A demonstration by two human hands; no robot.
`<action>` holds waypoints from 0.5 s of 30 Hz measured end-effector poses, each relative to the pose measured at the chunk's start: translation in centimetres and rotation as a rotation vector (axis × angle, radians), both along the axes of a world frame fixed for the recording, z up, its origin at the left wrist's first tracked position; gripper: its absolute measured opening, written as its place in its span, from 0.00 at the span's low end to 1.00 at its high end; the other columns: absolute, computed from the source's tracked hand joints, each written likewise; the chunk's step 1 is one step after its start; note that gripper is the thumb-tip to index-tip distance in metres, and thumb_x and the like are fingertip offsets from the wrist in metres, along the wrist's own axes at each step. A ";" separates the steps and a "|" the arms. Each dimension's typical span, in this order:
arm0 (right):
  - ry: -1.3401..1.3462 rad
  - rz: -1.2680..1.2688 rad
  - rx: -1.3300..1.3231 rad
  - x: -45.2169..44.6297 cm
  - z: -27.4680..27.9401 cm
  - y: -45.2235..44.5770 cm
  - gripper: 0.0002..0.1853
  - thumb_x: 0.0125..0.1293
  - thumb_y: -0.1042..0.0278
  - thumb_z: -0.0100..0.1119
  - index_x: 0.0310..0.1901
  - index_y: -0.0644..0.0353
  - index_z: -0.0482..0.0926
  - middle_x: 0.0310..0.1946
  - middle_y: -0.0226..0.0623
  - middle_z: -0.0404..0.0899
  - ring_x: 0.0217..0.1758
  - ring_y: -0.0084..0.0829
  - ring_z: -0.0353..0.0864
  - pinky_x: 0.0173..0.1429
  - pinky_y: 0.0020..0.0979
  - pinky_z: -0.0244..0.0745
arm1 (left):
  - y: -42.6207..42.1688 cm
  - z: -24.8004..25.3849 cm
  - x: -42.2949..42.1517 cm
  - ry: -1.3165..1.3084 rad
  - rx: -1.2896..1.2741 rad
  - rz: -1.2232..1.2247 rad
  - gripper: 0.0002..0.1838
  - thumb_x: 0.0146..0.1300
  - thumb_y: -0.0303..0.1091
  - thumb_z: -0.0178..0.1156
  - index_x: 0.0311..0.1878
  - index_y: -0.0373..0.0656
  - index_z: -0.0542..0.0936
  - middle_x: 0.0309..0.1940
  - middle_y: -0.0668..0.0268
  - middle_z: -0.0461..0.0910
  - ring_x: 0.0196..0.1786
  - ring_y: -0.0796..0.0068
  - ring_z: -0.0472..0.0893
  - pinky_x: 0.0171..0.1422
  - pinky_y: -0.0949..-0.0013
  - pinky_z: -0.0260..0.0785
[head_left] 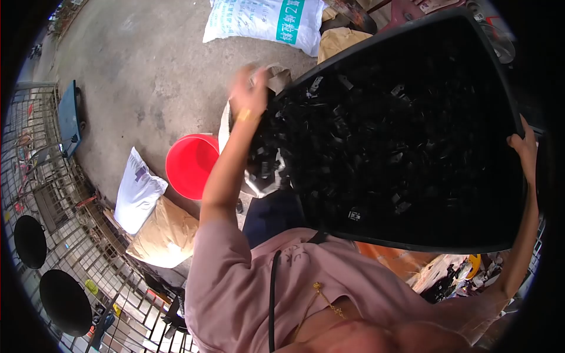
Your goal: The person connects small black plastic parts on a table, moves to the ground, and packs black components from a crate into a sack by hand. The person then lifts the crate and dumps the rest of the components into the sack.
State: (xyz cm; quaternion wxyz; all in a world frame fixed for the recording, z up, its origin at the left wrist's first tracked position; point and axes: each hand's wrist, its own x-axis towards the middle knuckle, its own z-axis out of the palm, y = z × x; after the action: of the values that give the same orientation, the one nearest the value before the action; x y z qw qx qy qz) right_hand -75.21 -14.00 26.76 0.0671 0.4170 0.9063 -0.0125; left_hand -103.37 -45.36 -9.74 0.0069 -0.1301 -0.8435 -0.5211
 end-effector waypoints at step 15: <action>-0.022 0.097 -0.168 -2.1 0.4 1.9 0.42 0.52 0.41 0.56 0.59 0.69 0.62 0.18 0.22 0.61 0.21 0.15 0.61 0.27 0.20 0.56 | -9.4 -3.9 11.5 0.361 -0.211 -0.037 0.21 0.49 0.23 0.51 0.50 0.34 0.69 0.48 0.48 0.69 0.53 0.47 0.65 0.60 0.56 0.54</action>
State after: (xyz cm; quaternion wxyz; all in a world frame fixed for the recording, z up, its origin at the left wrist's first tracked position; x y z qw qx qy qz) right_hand -77.33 -12.13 27.14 0.1123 0.3655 0.9205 -0.0807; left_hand -91.87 -54.72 -13.61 0.1346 -0.2368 -0.8759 -0.3983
